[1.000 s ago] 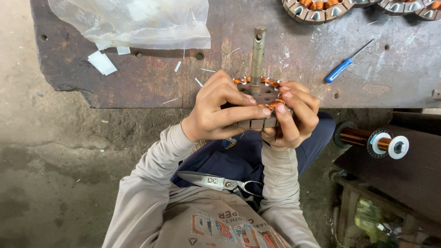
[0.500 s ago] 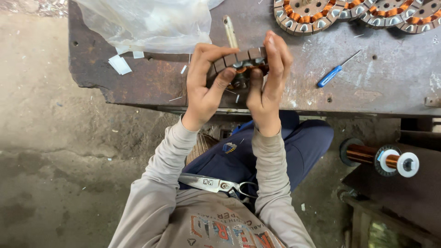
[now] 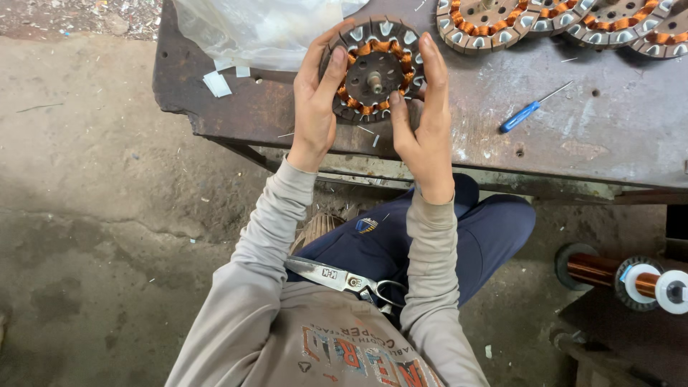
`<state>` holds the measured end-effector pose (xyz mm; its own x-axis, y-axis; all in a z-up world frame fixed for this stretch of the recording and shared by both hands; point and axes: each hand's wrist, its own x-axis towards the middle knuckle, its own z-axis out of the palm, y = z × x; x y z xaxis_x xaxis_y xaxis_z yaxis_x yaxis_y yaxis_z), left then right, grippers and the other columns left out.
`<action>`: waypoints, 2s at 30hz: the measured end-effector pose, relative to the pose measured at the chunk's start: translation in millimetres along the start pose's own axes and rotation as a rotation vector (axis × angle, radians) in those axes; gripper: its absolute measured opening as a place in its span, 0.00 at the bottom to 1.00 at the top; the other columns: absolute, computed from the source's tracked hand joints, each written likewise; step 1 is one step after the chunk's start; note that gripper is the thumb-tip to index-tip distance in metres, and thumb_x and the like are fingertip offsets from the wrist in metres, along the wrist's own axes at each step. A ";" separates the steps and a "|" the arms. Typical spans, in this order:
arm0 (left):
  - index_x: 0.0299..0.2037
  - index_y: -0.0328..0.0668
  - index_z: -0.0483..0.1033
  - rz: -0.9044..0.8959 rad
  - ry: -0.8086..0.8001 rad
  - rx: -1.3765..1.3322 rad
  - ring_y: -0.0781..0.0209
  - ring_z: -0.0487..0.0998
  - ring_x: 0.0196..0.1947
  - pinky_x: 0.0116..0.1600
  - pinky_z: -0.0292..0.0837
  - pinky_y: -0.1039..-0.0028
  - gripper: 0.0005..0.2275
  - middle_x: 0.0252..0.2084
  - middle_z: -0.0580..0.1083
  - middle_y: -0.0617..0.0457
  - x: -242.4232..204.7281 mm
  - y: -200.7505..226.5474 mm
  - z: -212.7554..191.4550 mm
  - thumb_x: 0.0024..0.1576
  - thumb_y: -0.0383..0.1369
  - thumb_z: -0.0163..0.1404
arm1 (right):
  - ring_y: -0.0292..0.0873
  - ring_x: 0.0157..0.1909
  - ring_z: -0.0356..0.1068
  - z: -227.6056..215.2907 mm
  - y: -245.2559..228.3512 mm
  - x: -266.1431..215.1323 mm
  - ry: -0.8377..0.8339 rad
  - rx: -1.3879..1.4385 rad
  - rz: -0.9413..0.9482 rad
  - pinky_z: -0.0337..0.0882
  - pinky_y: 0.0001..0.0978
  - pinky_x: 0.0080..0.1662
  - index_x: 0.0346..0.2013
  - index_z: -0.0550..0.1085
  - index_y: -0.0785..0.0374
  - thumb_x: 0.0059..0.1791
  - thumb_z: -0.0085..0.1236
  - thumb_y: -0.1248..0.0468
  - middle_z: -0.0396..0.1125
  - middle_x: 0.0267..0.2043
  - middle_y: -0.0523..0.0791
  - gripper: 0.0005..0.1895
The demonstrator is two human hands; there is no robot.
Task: The person cuts small white rectangular pieces from a strip using shears and inserts them into the slots of a circular motor stator. The person repeats this process for multiple stators, placing the finished units on the table.
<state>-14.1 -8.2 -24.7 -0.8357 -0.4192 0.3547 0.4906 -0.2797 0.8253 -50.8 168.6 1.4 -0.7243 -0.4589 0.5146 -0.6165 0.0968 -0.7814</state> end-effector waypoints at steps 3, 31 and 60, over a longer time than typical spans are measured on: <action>0.68 0.32 0.68 0.036 0.034 -0.094 0.62 0.73 0.64 0.71 0.68 0.71 0.18 0.65 0.72 0.48 -1.6 -6.7 -2.0 0.71 0.34 0.48 | 0.49 0.76 0.61 -7.2 -4.5 -2.7 -0.015 -0.189 -0.042 0.70 0.33 0.60 0.76 0.51 0.54 0.59 0.55 0.74 0.48 0.80 0.49 0.35; 0.46 0.38 0.79 0.487 0.212 1.338 0.54 0.71 0.53 0.57 0.67 0.63 0.06 0.50 0.75 0.53 -34.2 58.3 -79.3 0.62 0.22 0.56 | 0.52 0.69 0.67 -34.1 -50.0 -14.6 0.020 -0.299 -0.122 0.70 0.38 0.68 0.65 0.68 0.65 0.59 0.58 0.74 0.58 0.68 0.51 0.19; 0.61 0.36 0.76 0.333 -0.277 1.699 0.47 0.64 0.63 0.65 0.49 0.52 0.17 0.63 0.76 0.47 -48.4 76.3 -93.8 0.69 0.40 0.50 | 0.55 0.55 0.68 1.9 -113.1 -281.6 -0.197 -0.529 0.324 0.66 0.48 0.58 0.46 0.76 0.66 0.43 0.62 0.71 0.69 0.53 0.50 0.16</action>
<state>86.9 -90.2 -20.2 -0.8648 -0.0688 0.4974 0.0061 0.9891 0.1472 223.5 285.2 -55.9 -0.8597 -0.4822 0.1684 -0.4818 0.6559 -0.5811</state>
